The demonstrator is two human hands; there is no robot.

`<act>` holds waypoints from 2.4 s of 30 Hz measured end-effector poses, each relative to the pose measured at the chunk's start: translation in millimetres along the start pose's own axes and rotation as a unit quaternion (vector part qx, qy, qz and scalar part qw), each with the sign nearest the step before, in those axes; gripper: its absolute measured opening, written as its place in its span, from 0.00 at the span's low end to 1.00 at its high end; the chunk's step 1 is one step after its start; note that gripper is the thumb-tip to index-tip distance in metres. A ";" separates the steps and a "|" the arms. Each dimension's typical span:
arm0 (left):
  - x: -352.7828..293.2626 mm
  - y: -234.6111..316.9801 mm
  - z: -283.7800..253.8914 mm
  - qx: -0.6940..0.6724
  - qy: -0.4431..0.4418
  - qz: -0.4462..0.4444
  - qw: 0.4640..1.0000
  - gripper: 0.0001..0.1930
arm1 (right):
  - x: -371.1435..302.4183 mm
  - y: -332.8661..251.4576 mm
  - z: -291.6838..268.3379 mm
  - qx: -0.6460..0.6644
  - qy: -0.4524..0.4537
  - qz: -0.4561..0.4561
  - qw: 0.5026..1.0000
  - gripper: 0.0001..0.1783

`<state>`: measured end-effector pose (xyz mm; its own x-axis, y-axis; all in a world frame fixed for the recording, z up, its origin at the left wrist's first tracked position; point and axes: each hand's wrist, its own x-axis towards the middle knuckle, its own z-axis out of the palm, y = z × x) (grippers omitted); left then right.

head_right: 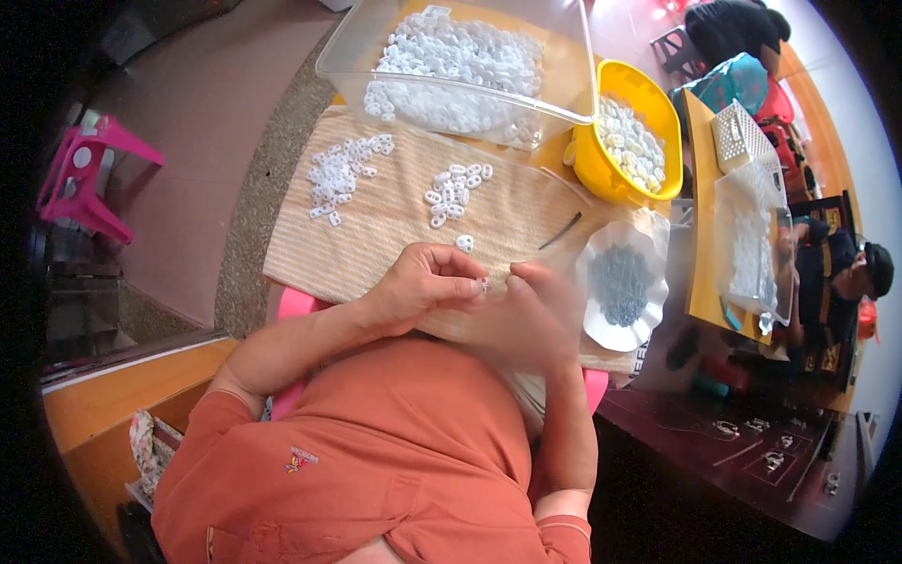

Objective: The person is manually assembling or inspecting small white plastic components at a workbench.

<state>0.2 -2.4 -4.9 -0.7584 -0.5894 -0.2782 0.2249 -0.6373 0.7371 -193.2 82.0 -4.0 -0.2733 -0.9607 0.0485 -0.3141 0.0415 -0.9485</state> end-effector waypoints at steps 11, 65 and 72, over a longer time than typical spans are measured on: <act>-3.5 4.2 0.5 -0.029 -0.016 0.016 0.999 0.08 | 49.6 -25.8 8.6 -0.034 -0.029 0.000 0.999 0.07; -5.4 13.3 -0.3 -0.054 0.024 0.061 0.996 0.07 | 42.7 -15.9 5.9 0.065 -0.100 0.046 0.992 0.16; -3.1 11.0 -3.1 -0.060 0.028 0.065 0.996 0.08 | 35.6 -18.3 3.7 0.112 -0.065 0.052 0.990 0.18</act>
<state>6.9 -9.1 2.1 -0.6837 -0.6952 -0.2218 0.3924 -0.6065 0.6915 -193.8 46.0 13.9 -0.1699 -0.9822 -0.0805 -0.0762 0.0946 -0.9926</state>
